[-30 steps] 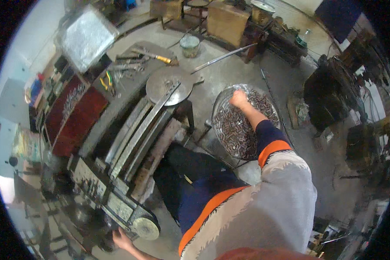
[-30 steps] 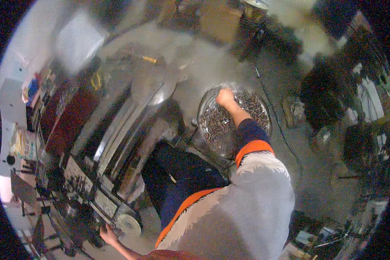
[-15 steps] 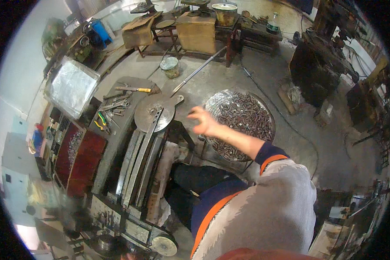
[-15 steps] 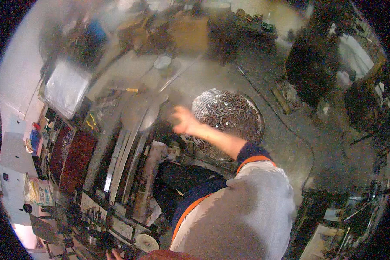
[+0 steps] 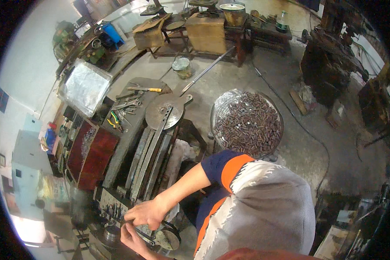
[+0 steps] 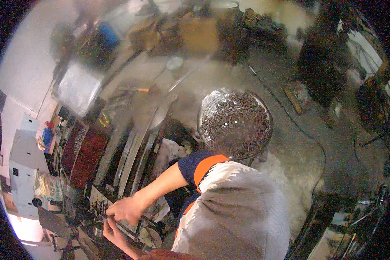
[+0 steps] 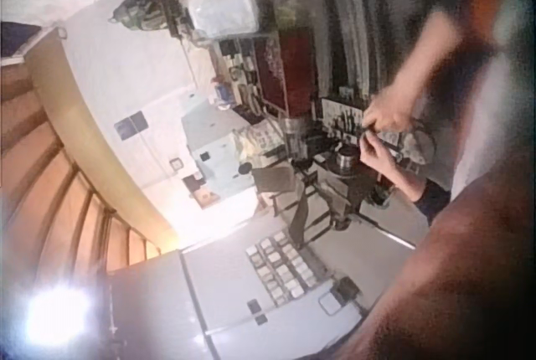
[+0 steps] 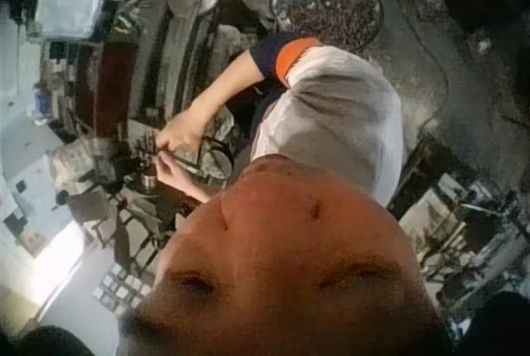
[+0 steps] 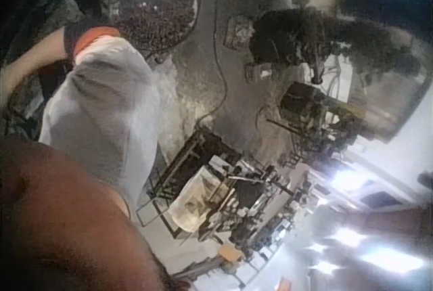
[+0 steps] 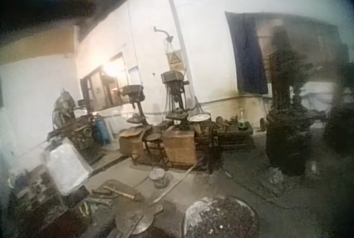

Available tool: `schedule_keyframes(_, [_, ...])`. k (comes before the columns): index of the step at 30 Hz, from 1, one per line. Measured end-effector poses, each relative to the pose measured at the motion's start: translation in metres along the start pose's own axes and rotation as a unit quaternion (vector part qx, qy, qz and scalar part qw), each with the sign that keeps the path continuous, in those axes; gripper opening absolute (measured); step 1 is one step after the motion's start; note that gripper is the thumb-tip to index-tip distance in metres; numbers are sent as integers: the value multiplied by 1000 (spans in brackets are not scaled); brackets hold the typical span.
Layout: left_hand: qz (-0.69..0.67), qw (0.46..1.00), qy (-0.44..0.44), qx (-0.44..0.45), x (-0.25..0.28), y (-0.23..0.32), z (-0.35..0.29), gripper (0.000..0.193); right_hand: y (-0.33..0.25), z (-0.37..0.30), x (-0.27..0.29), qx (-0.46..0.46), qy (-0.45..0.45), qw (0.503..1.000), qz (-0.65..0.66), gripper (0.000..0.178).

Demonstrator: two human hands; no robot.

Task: The person operates a metal lathe, repeatedly loading small cylindrical metal rods into the chuck, machining them, and removing the finished pieces. The person places the finished parts into a metal basket and continues the cycle with new rods.

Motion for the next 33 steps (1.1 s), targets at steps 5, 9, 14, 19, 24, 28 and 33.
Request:
schedule_keyframes(5, [-27,999,41,22,-4,-15,-9,33,-8,4,-10,-38,-28,999,-23,36])
schedule_keyframes(9, [-66,994,77,39,-10,-19,-8,35,-5,10,-13,-60,-32,996,-50,30])
schedule_keyframes(14, [-29,995,80,50,-3,-15,-5,37,5,31,-21,-77,-49,992,-92,21])
schedule_keyframes(19, [-11,991,118,53,18,-28,-12,29,1,50,-31,-31,-68,994,-84,18])
schedule_keyframes(24, [-35,991,113,54,37,-34,-20,24,4,57,-35,-33,-137,990,2,19])
schedule_keyframes(28, [54,991,103,73,51,-49,-30,26,16,64,-48,-3,-100,994,48,22])
schedule_keyframes(33, [-19,958,203,203,120,-60,-80,22,31,100,-54,16,-170,985,-29,24])
Point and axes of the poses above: each hand's wrist, its own z-axis towards the middle knuckle, its own x-axis out of the back of the hand, y = z × x, the point moved 1 cm from there along z, towards the middle knuckle, and after that the axes turned 2 degrees about -z, right-handed, at the moved point
